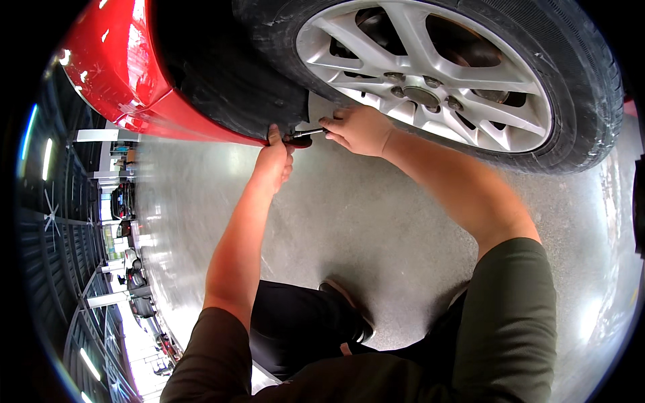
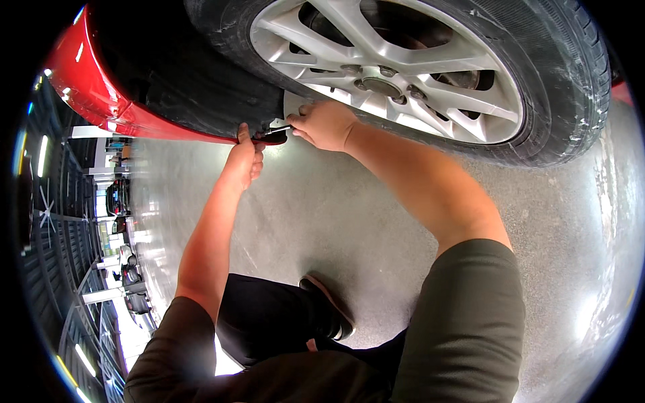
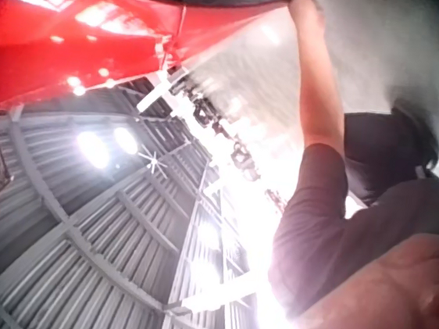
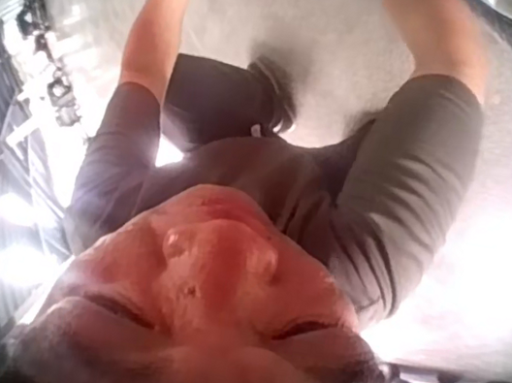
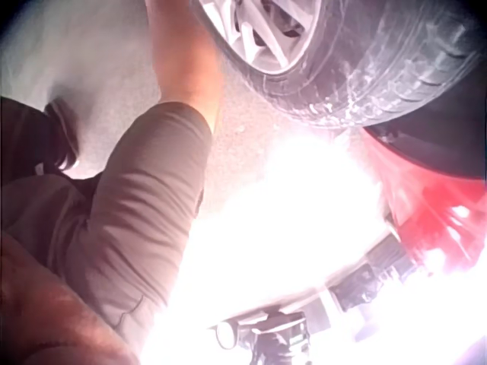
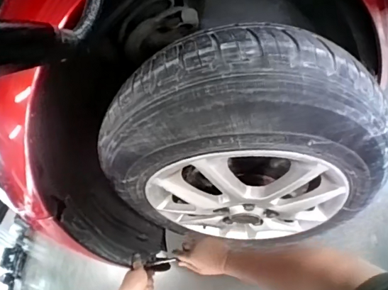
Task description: The person loosens a car headlight by hand, removes fasteners under the hood using a screwdriver and by hand, and unscrews fasteners from the wheel well liner using a screwdriver.
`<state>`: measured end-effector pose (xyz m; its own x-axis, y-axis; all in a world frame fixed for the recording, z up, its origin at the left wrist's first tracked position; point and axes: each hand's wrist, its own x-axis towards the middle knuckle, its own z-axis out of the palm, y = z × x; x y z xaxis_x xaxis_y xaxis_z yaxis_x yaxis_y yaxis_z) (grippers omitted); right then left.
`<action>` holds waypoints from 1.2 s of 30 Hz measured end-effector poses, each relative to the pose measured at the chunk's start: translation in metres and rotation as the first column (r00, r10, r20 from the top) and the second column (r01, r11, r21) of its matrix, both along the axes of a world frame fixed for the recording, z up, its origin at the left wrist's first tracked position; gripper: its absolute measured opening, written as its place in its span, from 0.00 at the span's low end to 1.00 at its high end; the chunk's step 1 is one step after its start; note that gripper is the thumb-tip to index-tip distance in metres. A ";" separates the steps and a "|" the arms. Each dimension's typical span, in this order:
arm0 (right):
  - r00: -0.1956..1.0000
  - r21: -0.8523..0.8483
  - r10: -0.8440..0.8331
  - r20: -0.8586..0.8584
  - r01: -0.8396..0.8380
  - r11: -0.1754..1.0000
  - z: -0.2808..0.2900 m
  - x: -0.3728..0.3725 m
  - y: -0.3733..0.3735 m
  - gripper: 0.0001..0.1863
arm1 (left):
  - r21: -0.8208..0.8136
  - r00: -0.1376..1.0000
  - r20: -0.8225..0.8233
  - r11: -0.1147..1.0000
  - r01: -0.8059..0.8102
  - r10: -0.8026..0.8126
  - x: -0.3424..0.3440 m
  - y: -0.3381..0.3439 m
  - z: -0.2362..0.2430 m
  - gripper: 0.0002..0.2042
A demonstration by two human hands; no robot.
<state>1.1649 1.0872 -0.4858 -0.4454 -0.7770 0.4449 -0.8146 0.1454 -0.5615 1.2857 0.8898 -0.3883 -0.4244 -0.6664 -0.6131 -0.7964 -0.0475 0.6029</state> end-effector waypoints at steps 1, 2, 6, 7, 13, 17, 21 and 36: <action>1.000 -0.019 -0.013 0.000 0.013 1.000 0.000 0.001 -0.002 0.15 | 0.001 1.000 -0.002 1.000 0.002 -0.002 -0.002 0.001 0.000 0.35; 1.000 -0.019 -0.010 0.002 0.010 1.000 0.003 -0.001 -0.002 0.15 | 0.009 1.000 -0.002 1.000 0.014 -0.014 -0.001 0.003 0.000 0.35; 0.883 0.026 0.097 0.460 -0.123 0.992 0.014 -0.026 -0.011 0.15 | -0.003 1.000 -0.005 1.000 0.026 -0.026 -0.004 0.009 0.004 0.34; 0.748 0.129 0.055 0.662 -0.185 0.974 0.015 -0.032 -0.012 0.16 | 0.000 1.000 -0.006 1.000 0.027 -0.027 -0.004 0.011 0.001 0.34; 0.979 -0.006 -0.024 -0.202 0.023 1.000 0.000 -0.007 -0.006 0.18 | -0.002 0.999 0.000 0.999 0.032 -0.032 -0.003 0.004 -0.002 0.36; 1.000 0.144 0.004 -0.012 -0.002 0.990 0.020 -0.002 -0.003 0.17 | -0.014 1.000 0.010 1.000 0.017 -0.017 0.000 0.004 0.000 0.36; 0.927 0.193 0.081 0.365 -0.160 0.968 0.033 -0.022 -0.010 0.16 | -0.005 0.999 0.002 0.999 0.043 -0.043 -0.002 0.003 -0.002 0.36; 0.977 0.320 -0.058 0.207 -0.012 0.947 0.043 0.001 -0.011 0.15 | -0.007 1.000 -0.014 1.000 0.023 -0.023 -0.001 0.001 -0.002 0.35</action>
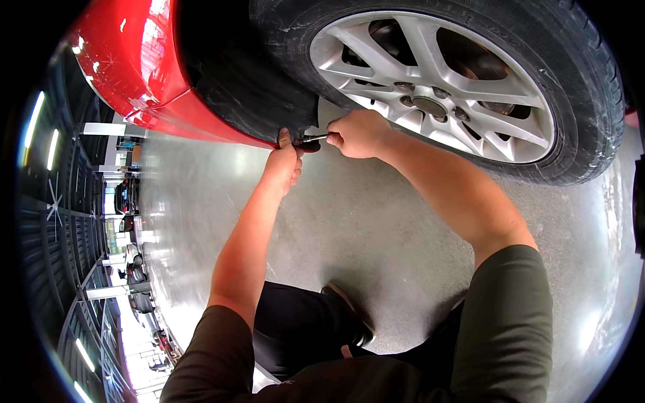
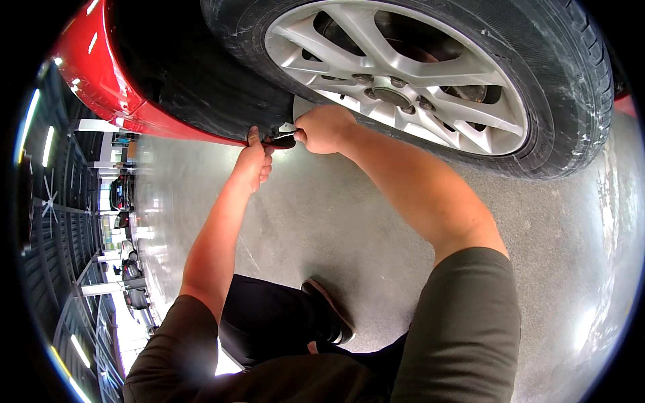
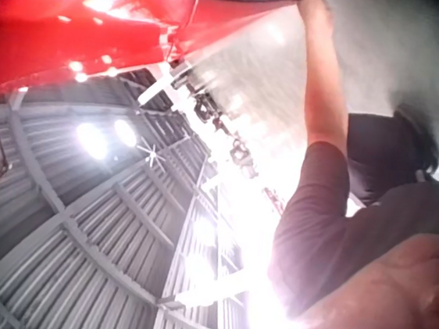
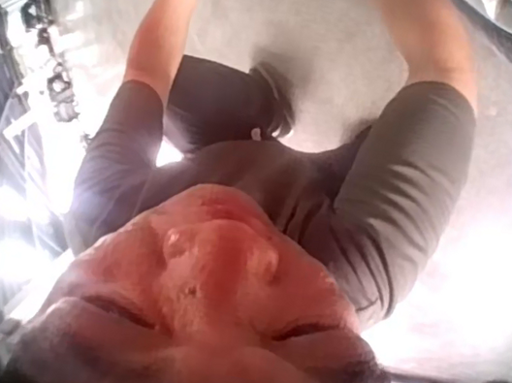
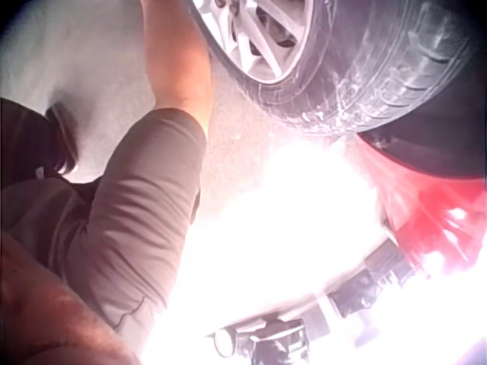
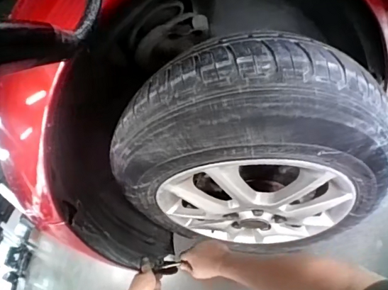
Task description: The person loosens a car headlight by hand, removes fasteners under the hood using a screwdriver and by hand, and unscrews fasteners from the wheel well liner using a screwdriver.
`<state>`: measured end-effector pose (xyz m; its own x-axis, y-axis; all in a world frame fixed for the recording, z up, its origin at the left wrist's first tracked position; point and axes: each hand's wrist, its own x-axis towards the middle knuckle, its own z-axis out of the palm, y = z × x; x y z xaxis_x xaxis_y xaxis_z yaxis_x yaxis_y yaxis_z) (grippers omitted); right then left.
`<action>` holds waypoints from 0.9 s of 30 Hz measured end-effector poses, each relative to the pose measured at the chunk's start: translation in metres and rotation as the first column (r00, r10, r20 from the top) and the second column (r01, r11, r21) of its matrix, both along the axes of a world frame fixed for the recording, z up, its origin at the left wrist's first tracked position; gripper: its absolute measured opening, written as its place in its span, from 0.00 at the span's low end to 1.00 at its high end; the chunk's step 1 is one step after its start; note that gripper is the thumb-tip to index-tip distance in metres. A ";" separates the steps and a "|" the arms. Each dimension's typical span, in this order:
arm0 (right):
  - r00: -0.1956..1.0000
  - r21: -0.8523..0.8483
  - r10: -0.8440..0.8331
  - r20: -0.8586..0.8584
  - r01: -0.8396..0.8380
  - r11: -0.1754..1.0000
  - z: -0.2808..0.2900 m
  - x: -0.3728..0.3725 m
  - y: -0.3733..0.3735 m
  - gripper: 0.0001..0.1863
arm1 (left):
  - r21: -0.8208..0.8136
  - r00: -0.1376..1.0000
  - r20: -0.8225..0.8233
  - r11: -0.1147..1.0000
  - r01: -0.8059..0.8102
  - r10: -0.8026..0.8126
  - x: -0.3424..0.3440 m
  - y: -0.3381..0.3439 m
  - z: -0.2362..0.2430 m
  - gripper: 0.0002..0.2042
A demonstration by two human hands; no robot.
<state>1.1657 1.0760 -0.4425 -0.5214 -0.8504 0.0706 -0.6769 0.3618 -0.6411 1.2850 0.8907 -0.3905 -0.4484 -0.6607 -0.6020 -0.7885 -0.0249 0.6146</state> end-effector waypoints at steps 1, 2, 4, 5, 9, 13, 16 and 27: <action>0.998 0.035 -0.007 0.061 0.005 0.999 0.005 0.000 -0.001 0.14 | -0.003 1.000 0.000 1.000 -0.001 0.001 0.001 -0.001 0.000 0.35; 0.998 0.034 -0.006 0.061 0.004 0.999 0.006 -0.001 -0.002 0.14 | 0.005 1.000 -0.008 1.000 0.012 -0.012 0.001 -0.001 0.000 0.35; 0.988 0.066 -0.033 0.150 0.024 0.998 0.008 -0.004 -0.003 0.15 | 0.012 1.000 -0.015 1.000 0.024 -0.024 0.002 -0.002 0.001 0.35; 0.988 0.068 -0.033 0.151 0.023 0.997 0.007 -0.005 -0.005 0.15 | 0.011 1.000 -0.007 1.000 0.021 -0.020 0.002 -0.001 0.001 0.35; 0.975 0.040 -0.033 0.221 0.024 0.999 0.004 -0.011 -0.008 0.17 | 0.014 1.000 0.001 1.000 0.019 -0.019 0.000 0.003 0.005 0.35; 0.963 0.056 -0.031 0.269 0.016 0.998 0.008 -0.014 -0.006 0.19 | -0.010 1.000 0.000 1.000 0.004 -0.004 -0.002 0.005 0.002 0.35; 0.956 0.069 -0.010 0.293 -0.011 0.998 0.010 -0.014 -0.014 0.21 | 0.006 1.000 -0.024 1.000 0.018 -0.018 0.004 -0.001 0.003 0.35; 0.919 0.049 0.015 0.394 -0.037 0.998 0.005 -0.027 -0.018 0.22 | 0.051 1.000 0.003 0.999 0.017 -0.017 0.000 -0.001 0.000 0.35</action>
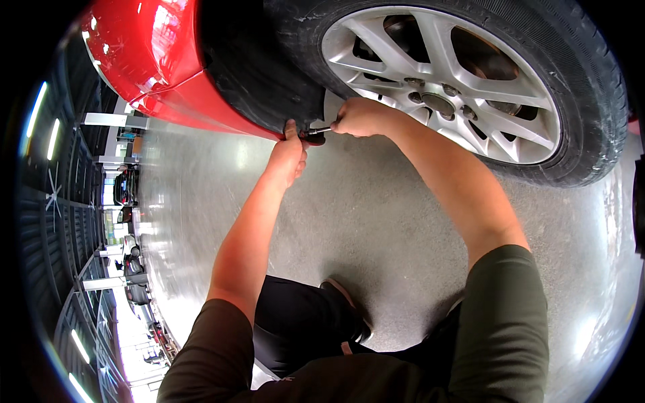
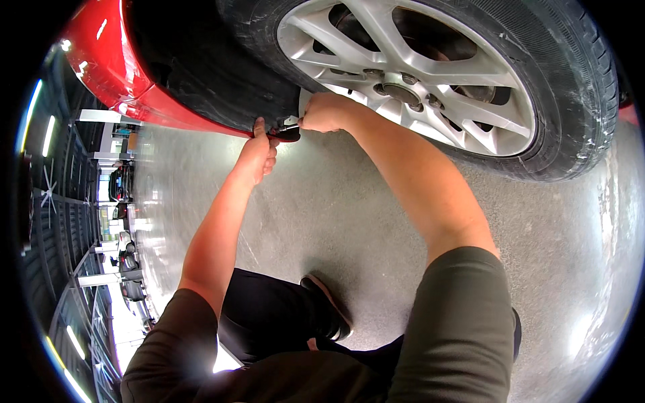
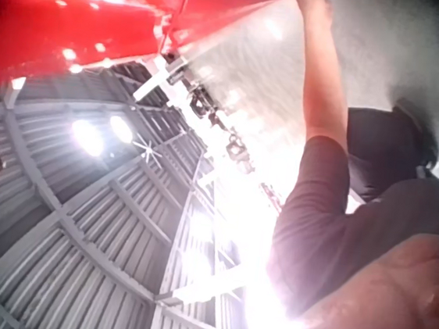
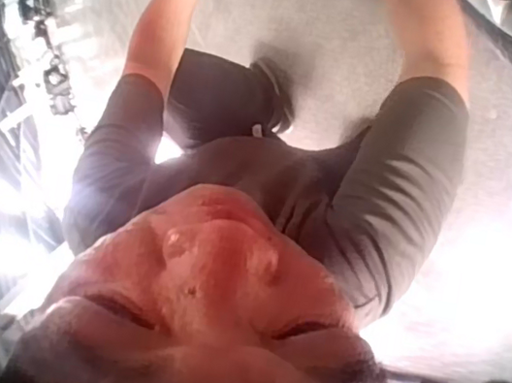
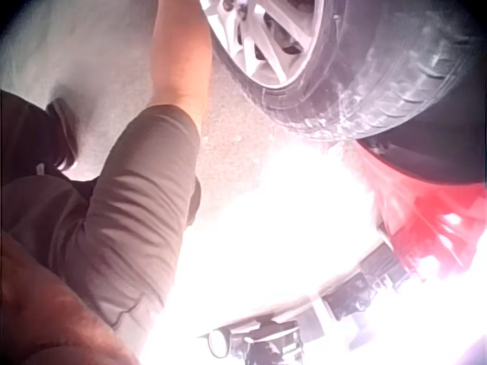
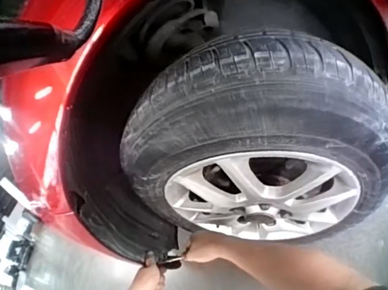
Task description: The person loosens a car headlight by hand, removes fasteners under the hood using a screwdriver and by hand, and unscrews fasteners from the wheel well liner using a screwdriver.
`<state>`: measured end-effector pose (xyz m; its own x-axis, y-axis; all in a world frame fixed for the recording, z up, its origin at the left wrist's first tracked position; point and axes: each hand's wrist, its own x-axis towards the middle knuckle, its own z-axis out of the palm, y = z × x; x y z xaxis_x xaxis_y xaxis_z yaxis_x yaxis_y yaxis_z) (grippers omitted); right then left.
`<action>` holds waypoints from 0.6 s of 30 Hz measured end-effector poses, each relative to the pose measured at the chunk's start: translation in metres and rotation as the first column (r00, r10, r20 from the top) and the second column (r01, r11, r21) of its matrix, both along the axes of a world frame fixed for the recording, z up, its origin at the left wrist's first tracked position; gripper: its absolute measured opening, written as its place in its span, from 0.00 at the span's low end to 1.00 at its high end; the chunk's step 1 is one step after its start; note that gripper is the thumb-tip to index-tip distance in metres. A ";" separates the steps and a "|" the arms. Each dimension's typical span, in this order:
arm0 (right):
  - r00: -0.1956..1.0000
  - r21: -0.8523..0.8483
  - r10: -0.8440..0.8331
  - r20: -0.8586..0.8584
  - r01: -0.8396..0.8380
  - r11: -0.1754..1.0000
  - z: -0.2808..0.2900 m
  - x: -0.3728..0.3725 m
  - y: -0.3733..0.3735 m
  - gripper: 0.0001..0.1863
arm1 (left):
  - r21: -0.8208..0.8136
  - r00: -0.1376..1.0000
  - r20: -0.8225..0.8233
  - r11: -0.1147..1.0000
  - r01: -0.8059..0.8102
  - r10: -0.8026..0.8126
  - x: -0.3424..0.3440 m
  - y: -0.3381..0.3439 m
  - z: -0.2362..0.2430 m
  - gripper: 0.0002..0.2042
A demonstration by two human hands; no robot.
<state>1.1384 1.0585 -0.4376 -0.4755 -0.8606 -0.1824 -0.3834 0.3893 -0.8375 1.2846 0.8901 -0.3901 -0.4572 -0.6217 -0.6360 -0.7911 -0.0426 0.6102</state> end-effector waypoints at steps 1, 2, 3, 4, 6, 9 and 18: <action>0.997 0.003 0.005 0.075 -0.005 1.000 -0.004 -0.002 0.000 0.22 | 0.004 1.000 -0.004 1.000 0.001 -0.001 0.000 0.001 0.000 0.35; 0.997 0.006 0.003 0.072 -0.003 1.000 -0.006 -0.006 0.001 0.22 | 0.007 1.000 -0.002 1.000 -0.016 0.016 0.001 0.003 0.002 0.34; 0.999 0.067 0.040 0.034 -0.042 0.997 -0.009 -0.010 0.002 0.21 | 0.011 0.999 0.000 0.999 -0.033 0.033 0.001 0.005 0.004 0.33; 0.997 0.129 0.079 -0.001 -0.079 0.988 -0.013 -0.014 0.005 0.21 | 0.016 1.000 -0.003 0.999 -0.031 0.031 -0.001 0.006 0.003 0.33; 0.995 0.136 0.056 0.084 -0.067 0.988 -0.003 -0.011 0.011 0.17 | 0.059 1.000 -0.009 0.998 -0.021 0.022 0.005 -0.002 0.009 0.29; 0.957 0.107 0.028 0.288 -0.062 0.992 -0.012 0.001 0.032 0.15 | 0.042 0.985 -0.016 0.984 0.174 -0.173 0.019 0.001 0.017 0.26; 0.350 -0.463 0.304 0.886 0.684 0.564 -0.052 0.124 0.052 0.14 | 0.590 0.935 -0.348 0.758 0.278 -0.072 0.062 0.036 0.041 0.13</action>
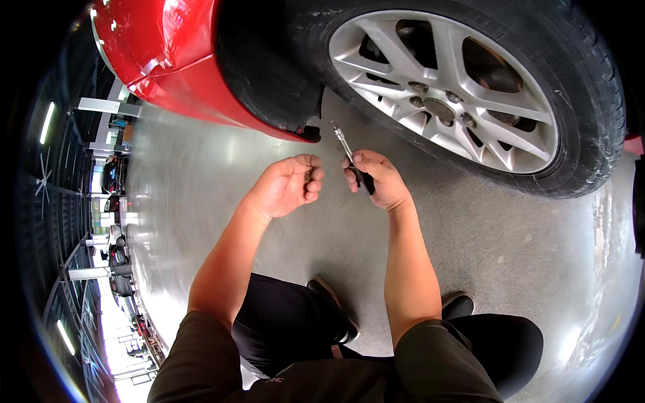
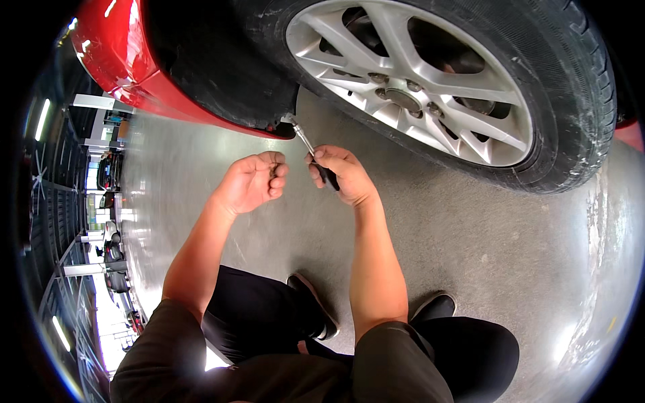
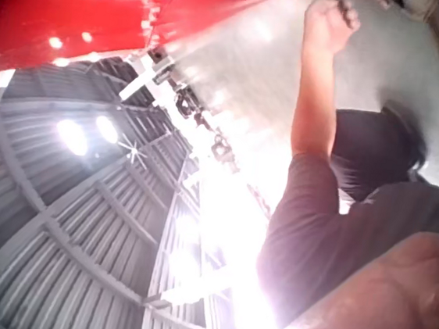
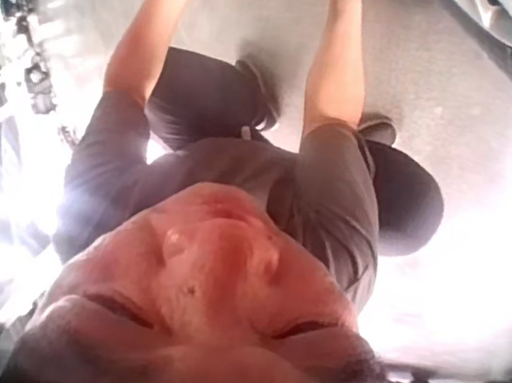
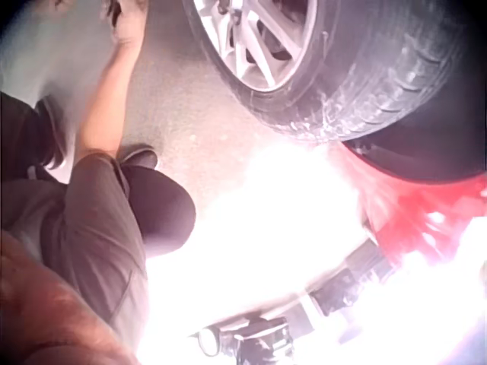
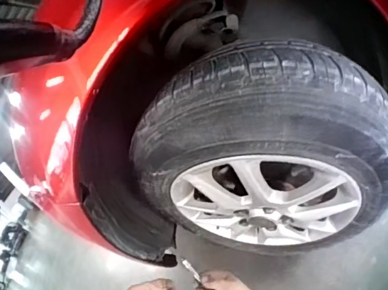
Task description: The person loosens a car headlight by hand, removes fasteners under the hood using a screwdriver and by hand, and unscrews fasteners from the wheel well liner using a screwdriver.
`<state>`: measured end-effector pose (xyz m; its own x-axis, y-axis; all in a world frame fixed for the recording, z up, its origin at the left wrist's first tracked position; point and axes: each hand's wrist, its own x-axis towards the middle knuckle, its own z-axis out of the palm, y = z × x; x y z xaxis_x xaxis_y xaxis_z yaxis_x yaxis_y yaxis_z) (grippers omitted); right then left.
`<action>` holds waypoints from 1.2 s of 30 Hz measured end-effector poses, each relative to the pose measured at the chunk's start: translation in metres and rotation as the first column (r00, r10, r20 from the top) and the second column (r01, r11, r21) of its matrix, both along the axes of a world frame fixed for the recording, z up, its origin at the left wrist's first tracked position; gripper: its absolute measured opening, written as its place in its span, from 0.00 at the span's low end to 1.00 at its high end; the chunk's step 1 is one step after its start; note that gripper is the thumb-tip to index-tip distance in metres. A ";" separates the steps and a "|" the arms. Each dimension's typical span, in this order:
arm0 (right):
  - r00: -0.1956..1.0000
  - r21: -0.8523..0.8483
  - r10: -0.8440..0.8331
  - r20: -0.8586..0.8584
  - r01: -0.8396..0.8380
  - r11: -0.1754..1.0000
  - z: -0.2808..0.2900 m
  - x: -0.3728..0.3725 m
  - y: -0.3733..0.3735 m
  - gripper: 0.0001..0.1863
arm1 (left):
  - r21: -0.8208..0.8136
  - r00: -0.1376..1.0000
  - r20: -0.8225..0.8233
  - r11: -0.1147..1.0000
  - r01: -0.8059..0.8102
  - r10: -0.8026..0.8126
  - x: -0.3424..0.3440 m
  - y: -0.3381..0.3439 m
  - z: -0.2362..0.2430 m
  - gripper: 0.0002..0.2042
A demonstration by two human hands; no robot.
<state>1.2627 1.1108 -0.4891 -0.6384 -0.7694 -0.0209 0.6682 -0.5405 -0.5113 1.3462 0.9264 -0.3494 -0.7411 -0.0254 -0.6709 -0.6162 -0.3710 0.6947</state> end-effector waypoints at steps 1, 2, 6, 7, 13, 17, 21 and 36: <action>1.000 0.005 0.006 0.001 -0.006 1.000 0.001 -0.001 -0.003 0.14 | 0.005 1.000 0.001 1.000 -0.006 0.006 -0.001 0.005 0.003 0.13; 0.995 0.032 0.028 -0.091 -0.025 0.999 0.003 -0.005 -0.009 0.13 | -0.002 0.998 -0.059 1.000 -0.018 0.018 -0.001 0.009 0.008 0.11; 0.951 0.097 0.075 -0.301 -0.048 0.994 0.023 -0.038 0.002 0.14 | 0.055 0.982 -0.190 0.998 0.009 0.001 0.002 -0.003 0.011 0.09; 0.936 0.084 0.058 -0.347 -0.030 0.996 0.027 -0.045 0.006 0.14 | 0.057 0.979 -0.203 0.998 -0.007 0.018 0.003 -0.004 0.015 0.09; 0.878 0.088 0.031 -0.478 0.013 0.996 0.049 -0.047 0.006 0.16 | 0.009 0.950 -0.310 1.000 -0.022 0.024 0.006 -0.005 0.033 0.07; 0.867 0.071 0.073 -0.492 -0.043 0.997 0.051 -0.043 0.004 0.18 | 0.006 0.941 -0.325 0.995 -0.095 0.092 0.007 0.001 0.042 0.09; 0.857 0.124 0.099 -0.506 -0.042 0.991 0.059 -0.042 0.014 0.20 | 0.088 0.912 -0.348 0.976 -0.199 0.217 0.004 0.009 0.050 0.09; 0.837 0.287 0.177 -0.518 -0.025 0.958 0.094 -0.039 0.029 0.12 | 0.368 0.794 -0.447 0.894 -0.256 0.411 -0.009 0.021 0.045 0.07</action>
<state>1.2237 1.1393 -0.3955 -0.5263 -0.8452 0.0930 0.2936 -0.2833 -0.9130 1.3376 0.9478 -0.3045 -0.9517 -0.2086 -0.2254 -0.0118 -0.7085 0.7057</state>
